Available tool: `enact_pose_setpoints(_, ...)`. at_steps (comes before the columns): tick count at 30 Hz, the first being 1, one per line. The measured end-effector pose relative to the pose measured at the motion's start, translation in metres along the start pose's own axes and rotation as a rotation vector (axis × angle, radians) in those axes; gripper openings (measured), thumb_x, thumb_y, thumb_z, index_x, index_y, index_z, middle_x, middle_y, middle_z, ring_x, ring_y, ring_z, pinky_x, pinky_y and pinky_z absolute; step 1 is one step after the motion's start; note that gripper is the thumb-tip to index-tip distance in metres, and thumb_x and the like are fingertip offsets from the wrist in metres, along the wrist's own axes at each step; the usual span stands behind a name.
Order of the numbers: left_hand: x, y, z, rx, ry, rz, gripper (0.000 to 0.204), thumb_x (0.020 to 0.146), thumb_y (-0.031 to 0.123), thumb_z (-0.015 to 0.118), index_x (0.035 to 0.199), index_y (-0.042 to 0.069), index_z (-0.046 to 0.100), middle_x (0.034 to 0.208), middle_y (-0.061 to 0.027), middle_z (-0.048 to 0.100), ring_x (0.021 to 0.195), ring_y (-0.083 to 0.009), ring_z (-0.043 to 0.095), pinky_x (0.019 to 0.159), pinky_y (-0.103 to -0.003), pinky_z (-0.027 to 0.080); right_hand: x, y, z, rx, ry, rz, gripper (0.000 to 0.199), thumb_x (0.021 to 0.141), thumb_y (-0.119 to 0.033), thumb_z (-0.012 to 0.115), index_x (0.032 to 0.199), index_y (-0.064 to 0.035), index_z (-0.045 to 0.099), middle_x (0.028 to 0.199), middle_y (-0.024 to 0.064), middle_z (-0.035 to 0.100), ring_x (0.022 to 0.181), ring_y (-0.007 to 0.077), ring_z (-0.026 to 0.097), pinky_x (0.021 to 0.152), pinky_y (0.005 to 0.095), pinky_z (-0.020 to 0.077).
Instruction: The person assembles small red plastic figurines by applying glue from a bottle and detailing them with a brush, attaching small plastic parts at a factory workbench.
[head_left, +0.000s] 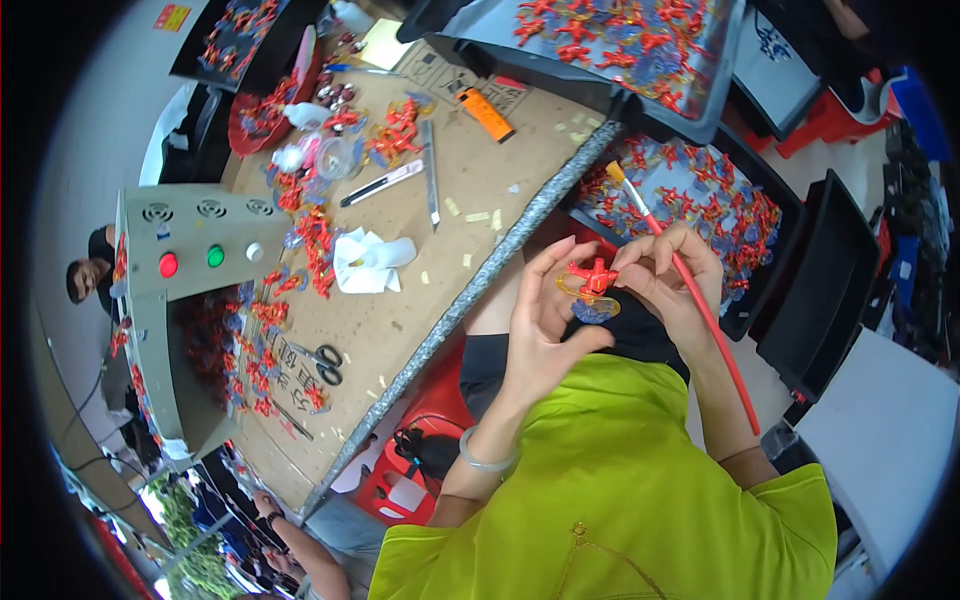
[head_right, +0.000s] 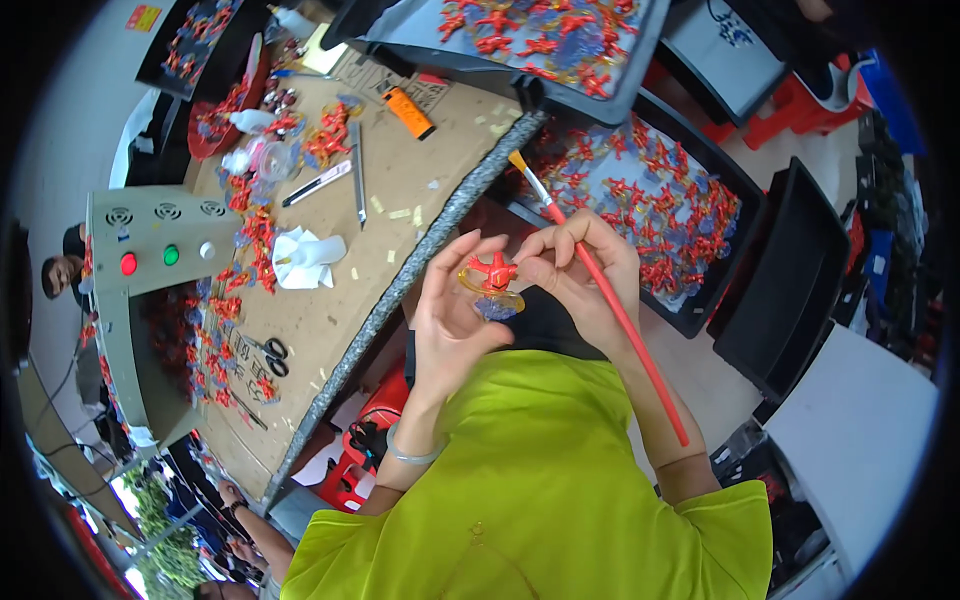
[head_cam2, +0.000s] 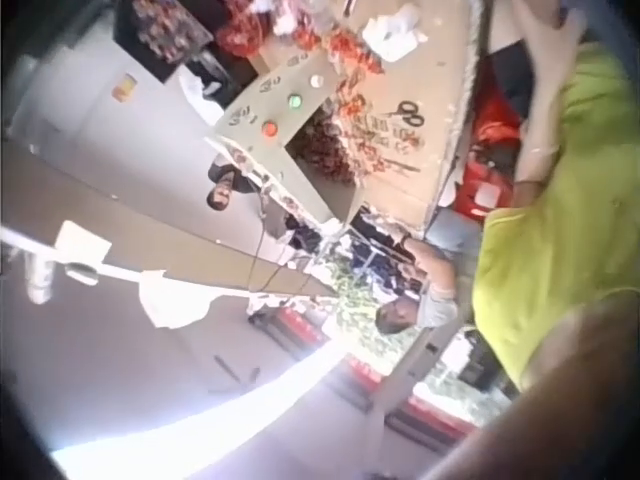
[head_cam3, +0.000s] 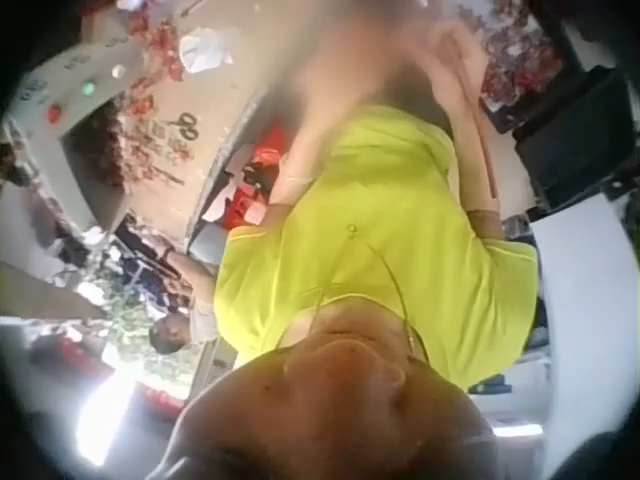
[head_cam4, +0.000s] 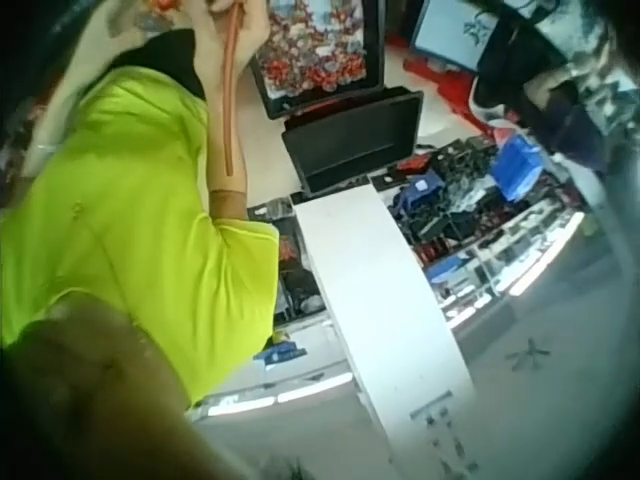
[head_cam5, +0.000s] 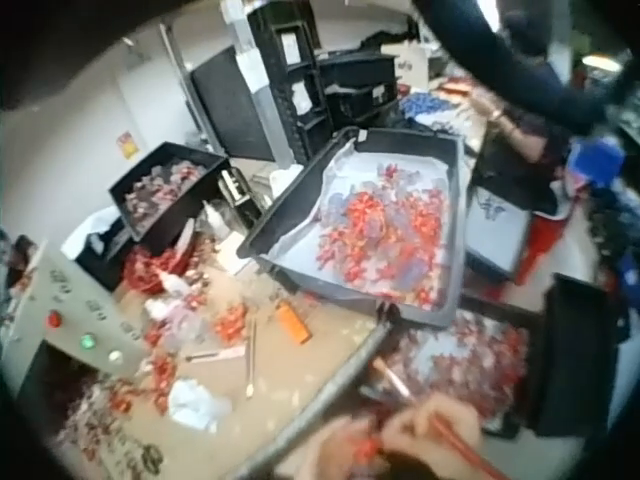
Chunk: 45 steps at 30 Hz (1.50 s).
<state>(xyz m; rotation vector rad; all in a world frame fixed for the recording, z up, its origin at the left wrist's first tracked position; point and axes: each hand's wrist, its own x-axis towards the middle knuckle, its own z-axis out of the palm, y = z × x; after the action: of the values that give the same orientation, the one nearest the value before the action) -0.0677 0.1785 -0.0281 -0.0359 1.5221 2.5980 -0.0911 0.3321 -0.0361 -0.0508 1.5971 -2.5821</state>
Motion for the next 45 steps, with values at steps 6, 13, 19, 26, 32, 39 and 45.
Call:
enact_pose_setpoints(6, -0.015, 0.008, -0.037, -0.13, -0.017, -0.157, 0.045, 0.09, 0.016, 0.06, 0.128, -0.005, 0.046, 0.118, -0.0187, 0.058, 0.106, -0.0292, 0.06, 0.083, -0.037, 0.054, 0.012, 0.001, 0.028, -0.081, -0.11, 0.046, 0.01, 0.086, 0.005, 0.058, 0.092, 0.0016, 0.051, 0.093, 0.0165, 0.063, 0.084, 0.0155, 0.063, 0.077, 0.0278, 0.0529)
enact_pose_setpoints(13, -0.022, 0.021, -0.053, -0.003, 0.128, -0.049, 0.046, 0.091, 0.021, 0.06, 0.127, -0.005, 0.049, 0.113, -0.0192, 0.062, 0.099, -0.0271, 0.064, 0.077, -0.029, 0.054, 0.022, -0.033, 0.039, -0.385, -0.109, -0.222, 0.038, 0.093, -0.029, 0.054, 0.106, 0.0063, 0.062, 0.08, 0.0096, 0.064, 0.074, 0.015, 0.06, 0.068, 0.0255, 0.0459)
enact_pose_setpoints(19, -0.03, 0.02, -0.063, 0.07, 0.191, 0.014, 0.047, 0.092, 0.023, 0.058, 0.128, -0.005, 0.048, 0.112, -0.0188, 0.062, 0.094, -0.0247, 0.065, 0.076, -0.029, 0.053, 0.027, -0.019, 0.066, -0.557, -0.375, -0.23, 0.019, 0.089, -0.013, 0.06, 0.088, 0.0041, 0.066, 0.078, 0.0098, 0.064, 0.065, 0.0134, 0.056, 0.059, 0.0251, 0.0438)
enact_pose_setpoints(26, -0.027, 0.031, -0.075, -0.088, 0.168, -0.09, 0.047, 0.095, 0.027, 0.053, 0.126, -0.008, 0.048, 0.113, -0.0203, 0.061, 0.094, -0.0244, 0.065, 0.078, -0.029, 0.052, 0.03, -0.026, 0.08, -0.669, -0.177, -0.237, 0.011, 0.084, 0.0, 0.058, 0.08, 0.0049, 0.066, 0.078, 0.0122, 0.067, 0.058, 0.013, 0.06, 0.053, 0.0225, 0.0449)
enact_pose_setpoints(32, -0.026, 0.032, -0.079, -0.228, 0.115, -0.153, 0.044, 0.095, 0.028, 0.052, 0.122, -0.008, 0.05, 0.111, -0.0211, 0.061, 0.091, -0.0244, 0.065, 0.079, -0.029, 0.051, 0.031, -0.027, 0.081, -0.595, -0.205, -0.207, 0.01, 0.084, 0.002, 0.056, 0.086, 0.0068, 0.065, 0.072, 0.0121, 0.066, 0.061, 0.0137, 0.062, 0.056, 0.0223, 0.0467)
enact_pose_setpoints(39, -0.025, 0.033, -0.075, -0.242, 0.138, -0.185, 0.021, 0.096, 0.013, 0.049, 0.11, -0.002, 0.043, 0.101, -0.0209, 0.064, 0.088, -0.0253, 0.066, 0.074, -0.031, 0.052, 0.037, 0.0, 0.088, -0.286, -0.216, 0.205, 0.014, 0.082, 0.002, 0.064, 0.087, 0.0006, 0.051, 0.092, 0.0137, 0.066, 0.076, 0.0104, 0.064, 0.068, 0.023, 0.0509)
enact_pose_setpoints(45, -0.027, 0.032, -0.064, -0.105, 0.164, -0.144, 0.024, 0.092, 0.002, 0.051, 0.103, 0.003, 0.029, 0.091, -0.0237, 0.065, 0.081, -0.0228, 0.066, 0.068, -0.028, 0.053, 0.044, 0.011, 0.082, -0.127, -0.214, 0.421, 0.033, 0.078, 0.002, 0.069, 0.072, -0.0077, 0.038, 0.075, 0.0124, 0.066, 0.064, 0.0073, 0.06, 0.055, 0.0204, 0.0481)
